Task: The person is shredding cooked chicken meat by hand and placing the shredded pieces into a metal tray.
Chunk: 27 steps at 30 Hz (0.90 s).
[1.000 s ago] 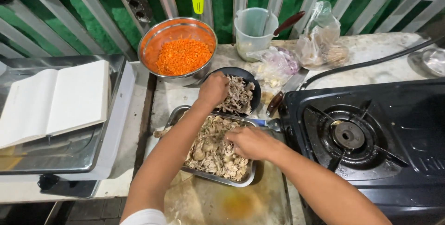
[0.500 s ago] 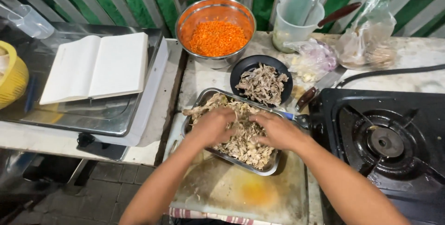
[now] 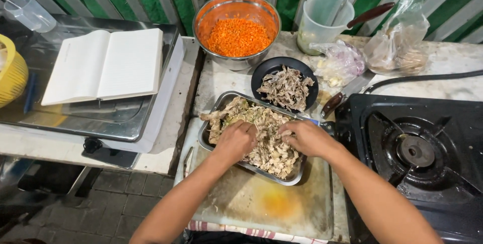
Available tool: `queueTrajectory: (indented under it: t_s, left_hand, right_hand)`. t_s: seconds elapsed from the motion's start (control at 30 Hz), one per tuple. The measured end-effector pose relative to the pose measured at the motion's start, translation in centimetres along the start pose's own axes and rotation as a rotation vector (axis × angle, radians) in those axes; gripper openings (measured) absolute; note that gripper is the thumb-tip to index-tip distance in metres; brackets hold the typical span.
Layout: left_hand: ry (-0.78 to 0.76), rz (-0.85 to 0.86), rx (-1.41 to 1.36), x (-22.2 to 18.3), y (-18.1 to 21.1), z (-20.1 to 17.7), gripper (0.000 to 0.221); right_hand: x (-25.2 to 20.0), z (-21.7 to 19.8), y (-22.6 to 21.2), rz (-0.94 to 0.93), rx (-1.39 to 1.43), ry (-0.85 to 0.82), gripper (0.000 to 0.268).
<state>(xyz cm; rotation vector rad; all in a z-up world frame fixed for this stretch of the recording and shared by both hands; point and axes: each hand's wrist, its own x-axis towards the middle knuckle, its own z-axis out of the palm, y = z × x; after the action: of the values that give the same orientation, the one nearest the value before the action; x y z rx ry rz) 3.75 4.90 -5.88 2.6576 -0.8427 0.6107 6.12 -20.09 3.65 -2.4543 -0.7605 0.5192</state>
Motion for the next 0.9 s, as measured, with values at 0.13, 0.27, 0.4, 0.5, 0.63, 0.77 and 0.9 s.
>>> queueTrajectory:
  t_s: [0.13,0.27,0.4,0.5,0.63,0.77,0.9]
  left_hand:
    - [0.054,-0.124,-0.187,0.6,0.3,-0.9,0.012]
    - [0.067,-0.197,-0.417,1.8,1.2,-3.8,0.014]
    - [0.025,-0.125,-0.415,3.8,3.8,-9.5,0.008]
    - [0.011,-0.068,-0.419,3.8,4.4,-8.5,0.015]
    - [-0.004,-0.095,-0.310,2.2,3.7,-3.1,0.006]
    - [-0.107,-0.158,-0.315,2.6,5.2,-3.8,0.017]
    - [-0.241,-0.164,-0.220,2.9,6.3,-4.1,0.028]
  right_hand:
    - [-2.1,-2.7,-2.6,0.129,0.049,0.065,0.022]
    - [-1.9,-2.5,-2.7,0.101,0.050,0.132,0.027]
    - [-1.6,-2.0,-2.0,0.074,0.010,0.158,0.030]
    - [-1.6,-2.1,-2.4,0.082,0.026,0.179,0.031]
    - [-1.5,-1.8,-2.2,0.103,0.063,0.163,0.039]
    - [-1.5,-1.6,-2.2,0.064,0.155,0.200,0.035]
    - [-1.3,-1.4,-2.6,0.008,0.081,0.190,0.029]
